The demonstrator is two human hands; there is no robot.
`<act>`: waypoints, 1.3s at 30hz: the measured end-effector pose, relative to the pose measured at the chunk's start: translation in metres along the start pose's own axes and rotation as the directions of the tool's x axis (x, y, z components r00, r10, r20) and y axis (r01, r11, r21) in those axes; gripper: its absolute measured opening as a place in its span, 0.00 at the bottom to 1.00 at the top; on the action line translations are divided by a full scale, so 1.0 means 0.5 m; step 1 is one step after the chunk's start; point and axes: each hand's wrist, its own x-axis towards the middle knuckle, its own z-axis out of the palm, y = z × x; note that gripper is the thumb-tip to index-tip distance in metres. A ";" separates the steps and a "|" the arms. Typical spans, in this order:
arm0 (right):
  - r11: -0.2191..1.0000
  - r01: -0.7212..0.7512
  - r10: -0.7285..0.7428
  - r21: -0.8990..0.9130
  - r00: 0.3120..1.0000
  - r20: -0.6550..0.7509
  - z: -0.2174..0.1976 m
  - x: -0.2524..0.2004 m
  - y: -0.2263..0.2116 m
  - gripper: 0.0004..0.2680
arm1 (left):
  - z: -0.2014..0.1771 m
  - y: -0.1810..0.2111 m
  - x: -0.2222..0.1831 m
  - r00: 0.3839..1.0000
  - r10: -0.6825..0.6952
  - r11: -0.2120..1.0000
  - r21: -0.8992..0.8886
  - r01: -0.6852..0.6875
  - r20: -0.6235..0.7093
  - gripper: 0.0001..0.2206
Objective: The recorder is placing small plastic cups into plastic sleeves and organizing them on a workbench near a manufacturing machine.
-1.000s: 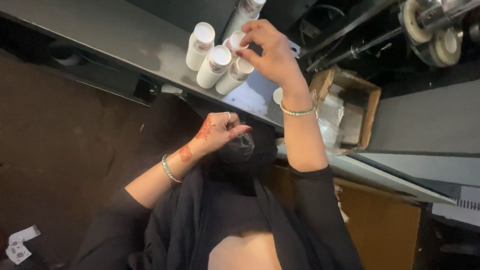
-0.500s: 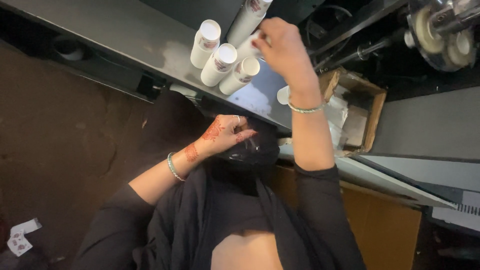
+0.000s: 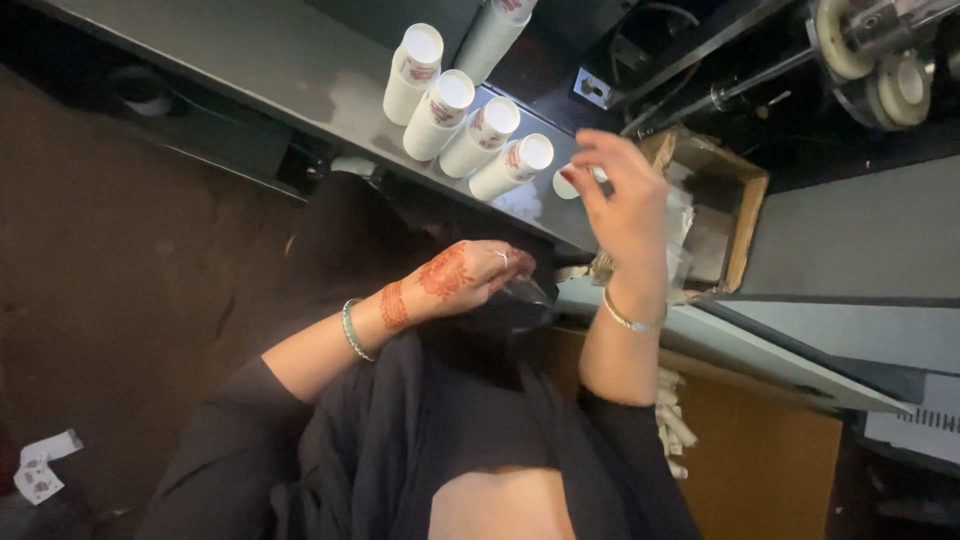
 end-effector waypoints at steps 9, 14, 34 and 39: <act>0.425 -0.282 0.168 0.860 0.958 0.231 0.073 -0.151 -0.073 0.12 | -0.015 0.054 0.011 0.961 -0.052 0.996 -0.082 0.031 -0.270 0.17; 0.282 -0.291 0.217 0.914 0.948 0.235 0.045 -0.173 -0.093 0.09 | -0.050 0.061 0.050 0.913 0.193 0.909 0.417 -0.028 -0.359 0.10; 0.431 -0.279 0.345 0.858 0.930 0.129 0.108 -0.065 0.094 0.04 | -0.062 -0.019 0.073 0.984 -0.111 0.945 -0.321 0.062 -0.137 0.04; 0.563 -0.123 0.228 0.817 0.973 -0.011 0.079 0.046 0.090 0.02 | -0.053 -0.063 0.117 0.889 -0.435 0.362 -0.932 0.028 -0.142 0.06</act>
